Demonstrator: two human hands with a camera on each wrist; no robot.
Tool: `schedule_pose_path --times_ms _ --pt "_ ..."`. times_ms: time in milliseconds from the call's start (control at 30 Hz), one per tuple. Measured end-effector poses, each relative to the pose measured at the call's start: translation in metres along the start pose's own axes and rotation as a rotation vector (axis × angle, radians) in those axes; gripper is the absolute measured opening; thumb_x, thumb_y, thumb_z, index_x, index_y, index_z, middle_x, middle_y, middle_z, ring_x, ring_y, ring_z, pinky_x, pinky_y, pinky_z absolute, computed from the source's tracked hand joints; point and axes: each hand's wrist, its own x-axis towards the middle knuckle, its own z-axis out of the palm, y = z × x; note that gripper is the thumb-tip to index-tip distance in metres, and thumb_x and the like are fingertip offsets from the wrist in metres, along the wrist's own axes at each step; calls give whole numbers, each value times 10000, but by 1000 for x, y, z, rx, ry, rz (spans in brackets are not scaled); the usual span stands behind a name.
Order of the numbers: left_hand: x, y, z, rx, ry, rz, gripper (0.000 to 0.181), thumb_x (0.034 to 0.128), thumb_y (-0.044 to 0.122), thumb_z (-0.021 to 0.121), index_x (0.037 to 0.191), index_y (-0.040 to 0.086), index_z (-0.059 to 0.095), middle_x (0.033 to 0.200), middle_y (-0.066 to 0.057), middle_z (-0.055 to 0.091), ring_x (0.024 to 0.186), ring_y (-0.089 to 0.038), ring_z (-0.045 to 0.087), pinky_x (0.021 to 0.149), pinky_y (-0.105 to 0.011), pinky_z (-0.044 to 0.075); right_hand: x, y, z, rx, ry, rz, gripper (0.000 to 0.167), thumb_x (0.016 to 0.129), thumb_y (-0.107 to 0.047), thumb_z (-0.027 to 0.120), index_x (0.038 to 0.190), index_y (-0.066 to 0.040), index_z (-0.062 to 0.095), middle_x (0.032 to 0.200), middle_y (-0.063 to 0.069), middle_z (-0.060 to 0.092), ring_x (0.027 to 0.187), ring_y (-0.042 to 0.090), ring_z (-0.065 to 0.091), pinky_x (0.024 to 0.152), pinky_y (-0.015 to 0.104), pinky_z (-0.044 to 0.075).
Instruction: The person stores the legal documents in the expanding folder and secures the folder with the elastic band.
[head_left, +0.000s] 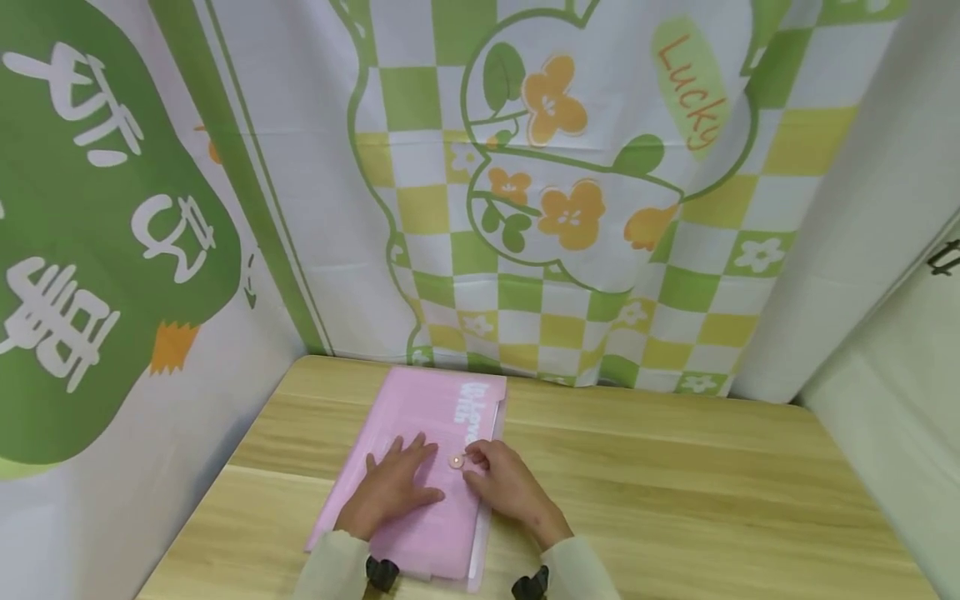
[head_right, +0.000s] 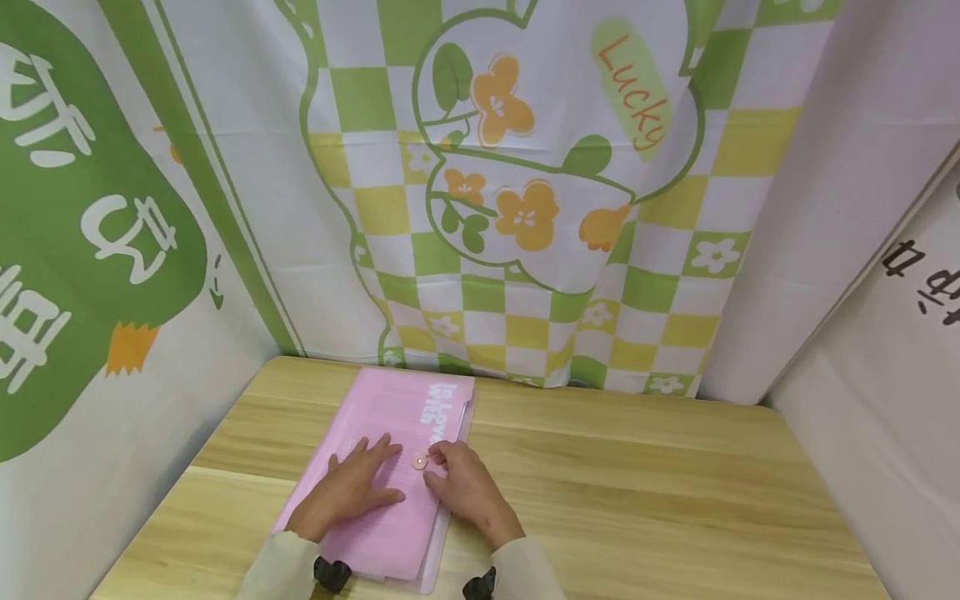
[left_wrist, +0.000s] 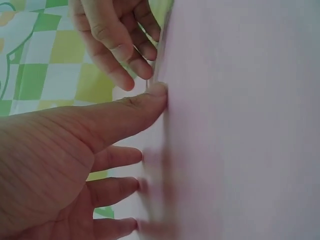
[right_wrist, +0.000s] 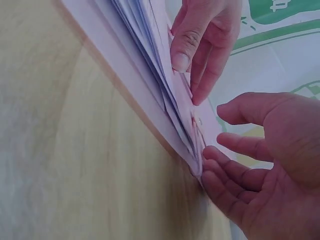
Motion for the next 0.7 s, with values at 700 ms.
schedule_pose_path --times_ms 700 --pt "-1 18 -17 -36 -33 200 637 917 351 778 1425 27 573 1496 -255 489 1386 -456 444 1116 -594 356 -27 4 -26 -61 -57 -132 329 993 -209 695 1255 -13 662 1198 105 668 1098 256 642 968 458 523"
